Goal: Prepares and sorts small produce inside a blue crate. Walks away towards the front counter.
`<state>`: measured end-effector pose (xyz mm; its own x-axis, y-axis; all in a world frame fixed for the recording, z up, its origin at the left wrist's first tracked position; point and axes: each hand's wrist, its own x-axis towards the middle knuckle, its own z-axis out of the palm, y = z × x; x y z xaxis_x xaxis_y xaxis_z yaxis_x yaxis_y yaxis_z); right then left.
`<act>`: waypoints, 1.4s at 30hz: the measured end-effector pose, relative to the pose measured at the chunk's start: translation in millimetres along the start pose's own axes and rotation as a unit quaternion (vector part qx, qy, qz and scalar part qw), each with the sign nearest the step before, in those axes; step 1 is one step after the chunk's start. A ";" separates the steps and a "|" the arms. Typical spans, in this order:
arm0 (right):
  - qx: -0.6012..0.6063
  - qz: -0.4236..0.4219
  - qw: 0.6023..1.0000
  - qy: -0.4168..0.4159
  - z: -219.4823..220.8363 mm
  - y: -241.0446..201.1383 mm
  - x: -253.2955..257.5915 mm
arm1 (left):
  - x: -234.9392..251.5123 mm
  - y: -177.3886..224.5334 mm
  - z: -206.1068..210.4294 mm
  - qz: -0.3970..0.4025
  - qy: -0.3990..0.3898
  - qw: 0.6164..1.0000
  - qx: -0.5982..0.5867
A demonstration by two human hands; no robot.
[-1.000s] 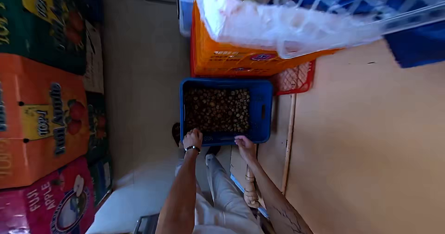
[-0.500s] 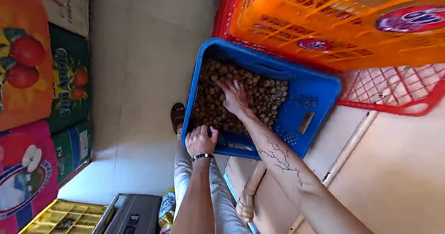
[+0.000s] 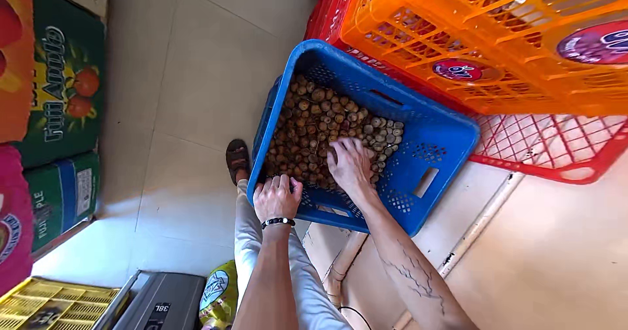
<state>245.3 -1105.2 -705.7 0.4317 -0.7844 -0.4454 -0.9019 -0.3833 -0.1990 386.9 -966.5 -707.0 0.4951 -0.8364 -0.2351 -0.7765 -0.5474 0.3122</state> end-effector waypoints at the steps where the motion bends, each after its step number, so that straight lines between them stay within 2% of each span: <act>1: 0.017 -0.032 0.999 0.019 -0.9 -8.3 15.5 | -0.1 -0.2 -0.4 0.001 0.002 1.000 0.004; 3: 0.018 -0.083 0.994 0.066 12.2 -22.9 64.8 | 0.9 -0.2 -0.9 0.002 0.000 1.000 0.010; 5: -0.006 -0.126 0.989 0.074 30.8 -36.1 109.0 | 0.7 -0.1 -0.9 0.004 -0.001 1.000 0.017; 8: -0.055 -0.144 0.988 0.009 66.7 -41.2 135.9 | -1.3 -0.6 0.6 0.004 -0.003 1.000 0.018; 10: -0.056 -0.152 0.986 0.024 75.8 -32.3 119.6 | -0.9 -1.5 1.7 0.012 0.012 1.000 0.023; 12: -0.042 -0.161 0.986 -0.005 60.2 -17.2 87.0 | 1.9 -1.2 1.2 0.015 0.023 0.999 0.023; 15: -0.065 -0.174 0.981 -0.049 62.6 38.4 27.0 | 2.9 0.4 1.3 0.015 0.029 0.999 0.020; 18: -0.097 -0.063 0.977 -0.179 57.0 93.0 -37.7 | 2.4 1.5 1.6 0.018 0.037 0.999 0.022; 20: -0.097 0.023 0.963 -0.250 45.2 111.0 -63.6 | 2.2 0.6 2.5 0.021 0.048 0.998 0.025; 21: -0.089 0.043 0.965 -0.242 36.1 108.9 -68.2 | 2.1 0.3 3.0 0.021 0.054 0.998 0.023; 23: -0.057 0.027 0.989 -0.132 20.3 84.7 -55.4 | 0.9 0.2 3.3 0.021 0.057 0.998 0.019; 26: -0.028 -0.042 0.999 -0.013 14.4 31.1 10.8 | 0.5 0.1 1.5 0.017 0.027 0.999 0.007; 27: -0.037 -0.037 0.998 0.020 19.4 13.0 37.9 | 0.5 0.4 1.4 0.015 0.020 1.000 0.002; 28: -0.056 -0.002 0.998 0.027 26.3 -3.8 62.4 | -0.6 0.6 1.6 0.013 0.019 1.000 0.002; 30: -0.093 0.093 0.991 -0.027 38.9 -27.8 98.7 | -0.4 0.3 3.0 0.015 0.030 0.999 0.014; 31: -0.102 0.114 0.988 -0.032 45.2 -32.2 108.5 | 1.5 -0.2 3.7 0.018 0.039 0.999 0.020; 33: -0.086 0.110 0.990 -0.010 50.8 -25.6 99.2 | 0.8 -1.5 3.2 0.020 0.042 0.999 0.025; 35: -0.063 0.089 0.994 0.019 44.1 -2.8 64.0 | -1.6 -1.0 3.0 0.019 0.044 0.999 0.023; 37: -0.054 0.119 0.991 -0.022 24.0 22.9 23.7 | -0.4 -0.9 4.3 0.020 0.052 0.998 0.021; 38: -0.063 0.168 0.982 -0.062 18.7 38.1 8.3 | -0.5 -1.0 4.5 0.021 0.054 0.998 0.021; 40: -0.092 0.288 0.936 -0.183 3.2 59.5 -16.5 | -0.5 -1.1 5.5 0.024 0.063 0.998 0.019; 42: -0.096 0.349 0.902 -0.236 -14.4 60.1 -27.7 | 0.0 -1.4 5.6 0.023 0.064 0.998 0.017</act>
<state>179.4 -1113.6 -692.8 -0.3349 -0.5903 -0.7344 -0.9131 0.0111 0.4075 385.9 -965.6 -712.6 0.5031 -0.8584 -0.1004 -0.8112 -0.5091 0.2875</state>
